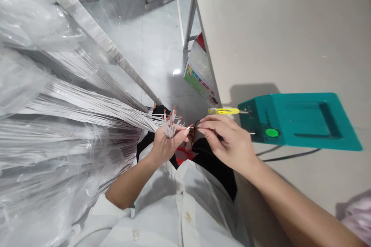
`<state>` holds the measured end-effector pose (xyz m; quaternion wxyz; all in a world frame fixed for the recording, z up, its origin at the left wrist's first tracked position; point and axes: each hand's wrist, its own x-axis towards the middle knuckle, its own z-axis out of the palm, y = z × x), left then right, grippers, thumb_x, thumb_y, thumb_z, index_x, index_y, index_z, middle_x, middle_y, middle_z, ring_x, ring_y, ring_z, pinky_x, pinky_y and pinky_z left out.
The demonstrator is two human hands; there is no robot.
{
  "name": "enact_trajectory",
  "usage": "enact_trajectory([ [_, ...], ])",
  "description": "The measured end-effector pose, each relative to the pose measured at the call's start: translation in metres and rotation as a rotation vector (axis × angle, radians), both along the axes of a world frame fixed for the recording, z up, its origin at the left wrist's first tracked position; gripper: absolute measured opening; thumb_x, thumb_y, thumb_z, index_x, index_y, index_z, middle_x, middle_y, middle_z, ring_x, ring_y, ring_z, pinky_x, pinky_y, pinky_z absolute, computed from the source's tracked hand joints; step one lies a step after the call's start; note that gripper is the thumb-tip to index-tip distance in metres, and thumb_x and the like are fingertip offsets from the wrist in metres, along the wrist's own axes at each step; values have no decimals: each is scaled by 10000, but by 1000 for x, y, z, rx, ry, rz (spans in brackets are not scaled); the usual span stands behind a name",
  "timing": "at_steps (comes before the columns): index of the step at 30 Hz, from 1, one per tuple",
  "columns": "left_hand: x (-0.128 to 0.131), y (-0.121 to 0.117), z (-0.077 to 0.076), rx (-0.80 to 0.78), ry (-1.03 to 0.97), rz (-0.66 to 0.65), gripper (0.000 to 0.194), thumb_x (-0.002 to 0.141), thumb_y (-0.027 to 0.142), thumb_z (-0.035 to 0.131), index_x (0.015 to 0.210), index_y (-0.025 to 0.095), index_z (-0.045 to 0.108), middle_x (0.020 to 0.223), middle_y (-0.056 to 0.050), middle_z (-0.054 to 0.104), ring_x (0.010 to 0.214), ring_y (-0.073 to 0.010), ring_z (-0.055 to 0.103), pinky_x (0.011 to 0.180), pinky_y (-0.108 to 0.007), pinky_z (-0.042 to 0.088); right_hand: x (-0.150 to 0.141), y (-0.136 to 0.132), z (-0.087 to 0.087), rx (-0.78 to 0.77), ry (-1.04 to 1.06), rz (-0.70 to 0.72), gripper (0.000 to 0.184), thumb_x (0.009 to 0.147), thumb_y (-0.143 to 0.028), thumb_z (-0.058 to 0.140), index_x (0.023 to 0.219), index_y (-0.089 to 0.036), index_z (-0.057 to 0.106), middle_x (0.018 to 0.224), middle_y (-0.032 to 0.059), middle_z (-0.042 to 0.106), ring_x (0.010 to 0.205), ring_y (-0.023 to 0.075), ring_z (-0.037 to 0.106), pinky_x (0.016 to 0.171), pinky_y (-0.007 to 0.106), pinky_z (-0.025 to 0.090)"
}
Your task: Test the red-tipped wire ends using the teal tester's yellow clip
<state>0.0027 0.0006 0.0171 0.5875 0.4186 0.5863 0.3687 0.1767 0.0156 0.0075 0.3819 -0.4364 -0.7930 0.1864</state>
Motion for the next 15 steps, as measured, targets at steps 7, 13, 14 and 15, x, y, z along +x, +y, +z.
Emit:
enact_trajectory([
  [7,5,-3,-2,114,106,-107,212,747,262,594,573,147,633,532,8,572,570,-109,520,582,-225,413,1,1,3,-52,47,70,177,844,-132,527,976,-201,621,969,76,655,870,155,632,759,280,527],
  [13,6,-8,-9,162,189,-77,165,744,267,594,649,141,643,615,-11,597,623,-128,533,630,-240,434,6,5,-1,11,-97,147,124,850,-184,535,910,-209,640,947,56,667,803,143,645,693,253,528],
  [14,6,-9,-11,172,198,-72,160,745,272,597,665,141,643,641,-18,609,637,-133,542,644,-245,440,7,5,0,32,-131,152,128,852,-181,523,894,-208,642,944,55,672,793,143,648,672,249,524],
  [15,6,-10,-13,186,215,-75,159,745,273,597,665,142,638,654,-22,613,644,-136,546,650,-247,443,7,5,0,63,-175,150,145,853,-169,504,888,-205,641,947,55,676,785,144,650,654,248,518],
])
